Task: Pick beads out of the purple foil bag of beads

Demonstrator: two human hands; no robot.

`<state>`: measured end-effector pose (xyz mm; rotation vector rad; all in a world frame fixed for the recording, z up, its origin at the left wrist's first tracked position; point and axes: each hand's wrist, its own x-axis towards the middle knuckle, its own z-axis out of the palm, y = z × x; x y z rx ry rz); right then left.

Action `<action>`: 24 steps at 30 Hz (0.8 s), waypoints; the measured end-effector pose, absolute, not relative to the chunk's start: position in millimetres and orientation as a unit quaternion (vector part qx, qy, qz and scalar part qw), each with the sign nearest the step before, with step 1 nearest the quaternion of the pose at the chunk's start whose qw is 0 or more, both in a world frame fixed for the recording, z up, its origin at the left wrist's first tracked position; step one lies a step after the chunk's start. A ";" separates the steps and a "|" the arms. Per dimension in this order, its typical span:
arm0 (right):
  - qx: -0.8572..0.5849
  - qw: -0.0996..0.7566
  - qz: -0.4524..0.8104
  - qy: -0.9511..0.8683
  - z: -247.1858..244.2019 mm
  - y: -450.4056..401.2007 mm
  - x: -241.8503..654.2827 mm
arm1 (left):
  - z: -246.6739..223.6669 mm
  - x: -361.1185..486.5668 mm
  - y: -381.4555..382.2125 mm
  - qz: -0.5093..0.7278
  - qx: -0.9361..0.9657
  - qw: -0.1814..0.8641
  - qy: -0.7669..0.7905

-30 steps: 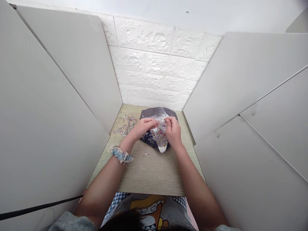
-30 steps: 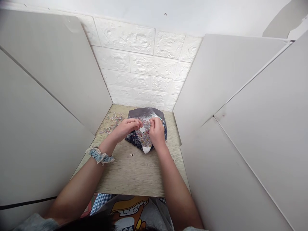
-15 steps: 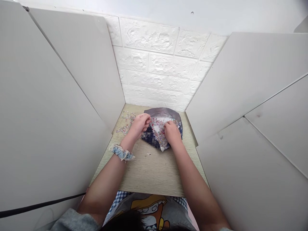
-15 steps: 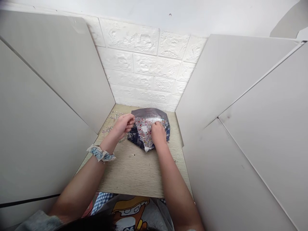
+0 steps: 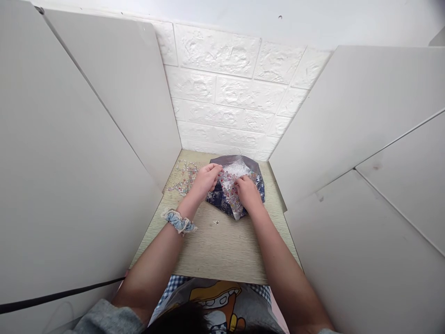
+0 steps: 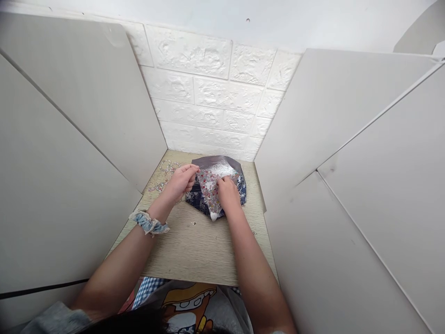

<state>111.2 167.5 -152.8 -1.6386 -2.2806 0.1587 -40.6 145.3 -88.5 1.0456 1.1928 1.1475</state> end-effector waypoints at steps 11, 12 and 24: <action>-0.565 0.141 0.030 -0.812 -149.8 164.5 107.7 | -94.1 -39.8 150.7 0.498 0.411 0.591 0.483; -0.563 0.141 0.028 -0.814 -149.7 164.3 107.4 | -94.2 -39.7 150.5 0.492 0.411 0.591 0.490; -0.481 0.481 0.268 -0.682 -123.1 154.0 107.3 | -96.2 -34.1 147.4 0.420 0.522 0.532 0.518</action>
